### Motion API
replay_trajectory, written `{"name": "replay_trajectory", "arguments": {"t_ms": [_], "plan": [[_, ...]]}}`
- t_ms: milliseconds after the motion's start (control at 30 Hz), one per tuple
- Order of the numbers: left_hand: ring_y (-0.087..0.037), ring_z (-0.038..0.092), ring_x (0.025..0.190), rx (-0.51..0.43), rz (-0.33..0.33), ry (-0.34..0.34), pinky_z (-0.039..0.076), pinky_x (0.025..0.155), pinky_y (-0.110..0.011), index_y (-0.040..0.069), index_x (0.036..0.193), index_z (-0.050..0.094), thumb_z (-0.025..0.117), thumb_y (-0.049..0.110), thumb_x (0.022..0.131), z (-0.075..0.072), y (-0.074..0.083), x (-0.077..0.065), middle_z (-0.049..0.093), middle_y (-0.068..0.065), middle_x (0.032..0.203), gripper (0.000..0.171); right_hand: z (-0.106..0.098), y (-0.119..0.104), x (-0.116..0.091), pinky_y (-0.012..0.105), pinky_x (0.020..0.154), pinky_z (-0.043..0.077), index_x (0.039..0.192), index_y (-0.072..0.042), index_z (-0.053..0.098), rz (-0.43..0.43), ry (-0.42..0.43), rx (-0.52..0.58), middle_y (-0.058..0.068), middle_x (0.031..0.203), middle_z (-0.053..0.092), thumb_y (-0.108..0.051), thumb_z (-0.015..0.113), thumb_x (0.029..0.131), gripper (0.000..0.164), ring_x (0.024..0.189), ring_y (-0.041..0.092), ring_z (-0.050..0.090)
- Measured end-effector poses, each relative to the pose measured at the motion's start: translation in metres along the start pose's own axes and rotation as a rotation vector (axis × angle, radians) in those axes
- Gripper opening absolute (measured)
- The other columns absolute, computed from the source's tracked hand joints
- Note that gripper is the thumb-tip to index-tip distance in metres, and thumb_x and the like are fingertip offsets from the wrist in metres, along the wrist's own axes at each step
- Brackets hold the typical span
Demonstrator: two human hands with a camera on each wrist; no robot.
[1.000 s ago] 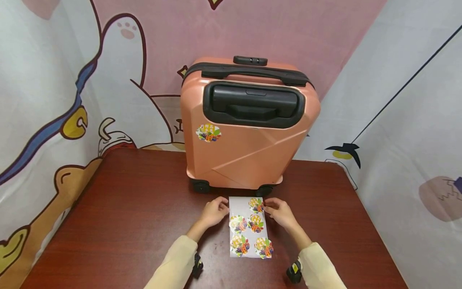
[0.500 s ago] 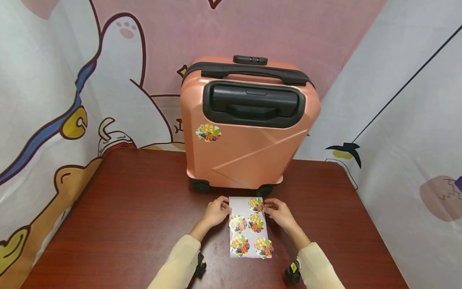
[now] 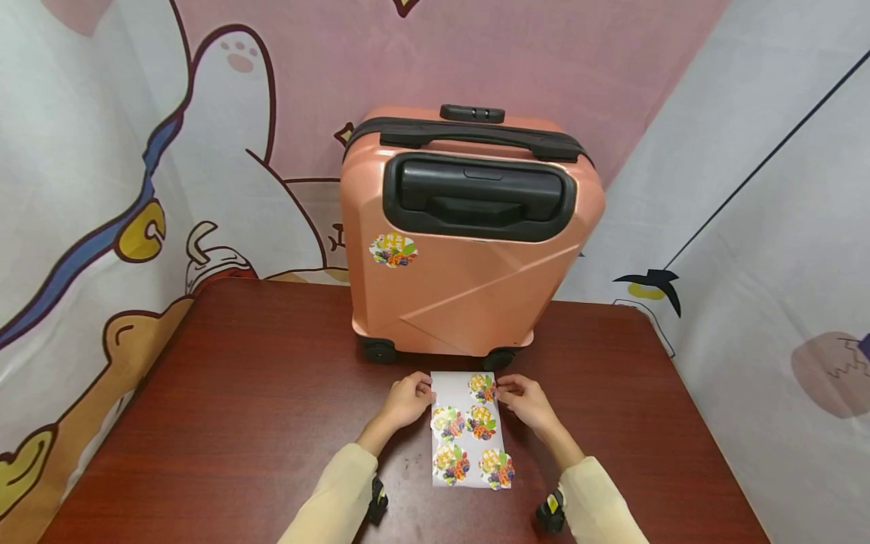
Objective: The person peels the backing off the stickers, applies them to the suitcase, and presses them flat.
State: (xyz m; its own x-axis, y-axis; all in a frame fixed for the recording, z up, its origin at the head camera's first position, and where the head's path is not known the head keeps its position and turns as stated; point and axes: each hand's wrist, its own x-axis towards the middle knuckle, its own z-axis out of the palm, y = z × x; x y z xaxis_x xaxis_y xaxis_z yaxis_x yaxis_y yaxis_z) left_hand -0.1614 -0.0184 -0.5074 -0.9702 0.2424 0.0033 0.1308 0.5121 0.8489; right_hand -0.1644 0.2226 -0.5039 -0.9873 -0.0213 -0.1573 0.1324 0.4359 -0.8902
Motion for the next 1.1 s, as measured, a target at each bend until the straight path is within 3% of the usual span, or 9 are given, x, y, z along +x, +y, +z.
{"name": "replay_trajectory", "arguments": {"t_ms": [400,567,767,1100], "plan": [[-0.025,0.061,0.079,0.003,0.028,0.015,0.049,0.071,-0.034,-0.004,0.097,0.061,0.062,0.006,0.083,0.0009,-0.0005,-0.0012,0.063,-0.010,0.084,0.017,-0.0031,0.0014,-0.0009,0.030,0.064,0.047,0.103,0.011,0.059,0.014,-0.011,0.059,0.014,0.086,0.063,0.001,0.059,0.084,0.022,0.077,0.021,0.060],[-0.021,0.061,0.075,0.012,0.041,0.057,0.049,0.069,-0.031,-0.002,0.092,0.063,0.062,0.004,0.083,0.0019,-0.0022,0.0000,0.064,-0.007,0.080,0.011,-0.0044,-0.0005,-0.0029,0.029,0.064,0.047,0.103,0.011,0.058,0.020,-0.021,0.075,0.013,0.084,0.061,0.002,0.058,0.084,0.022,0.076,0.021,0.060],[-0.017,0.061,0.069,0.011,0.088,0.124,0.049,0.065,-0.026,0.000,0.086,0.066,0.064,0.000,0.080,0.0000,0.0002,0.0004,0.065,-0.005,0.074,0.006,-0.0047,-0.0039,-0.0046,0.031,0.063,0.048,0.105,0.012,0.057,0.020,-0.050,0.105,0.011,0.083,0.059,0.003,0.059,0.083,0.024,0.076,0.021,0.060],[-0.016,0.061,0.067,-0.012,0.099,0.132,0.047,0.062,-0.023,0.000,0.083,0.066,0.064,-0.001,0.080,-0.0049,0.0046,-0.0014,0.065,-0.004,0.073,0.004,-0.0060,-0.0070,-0.0051,0.037,0.062,0.051,0.106,0.015,0.055,0.013,-0.070,0.179,0.011,0.079,0.060,0.005,0.059,0.083,0.025,0.070,0.021,0.060]]}}
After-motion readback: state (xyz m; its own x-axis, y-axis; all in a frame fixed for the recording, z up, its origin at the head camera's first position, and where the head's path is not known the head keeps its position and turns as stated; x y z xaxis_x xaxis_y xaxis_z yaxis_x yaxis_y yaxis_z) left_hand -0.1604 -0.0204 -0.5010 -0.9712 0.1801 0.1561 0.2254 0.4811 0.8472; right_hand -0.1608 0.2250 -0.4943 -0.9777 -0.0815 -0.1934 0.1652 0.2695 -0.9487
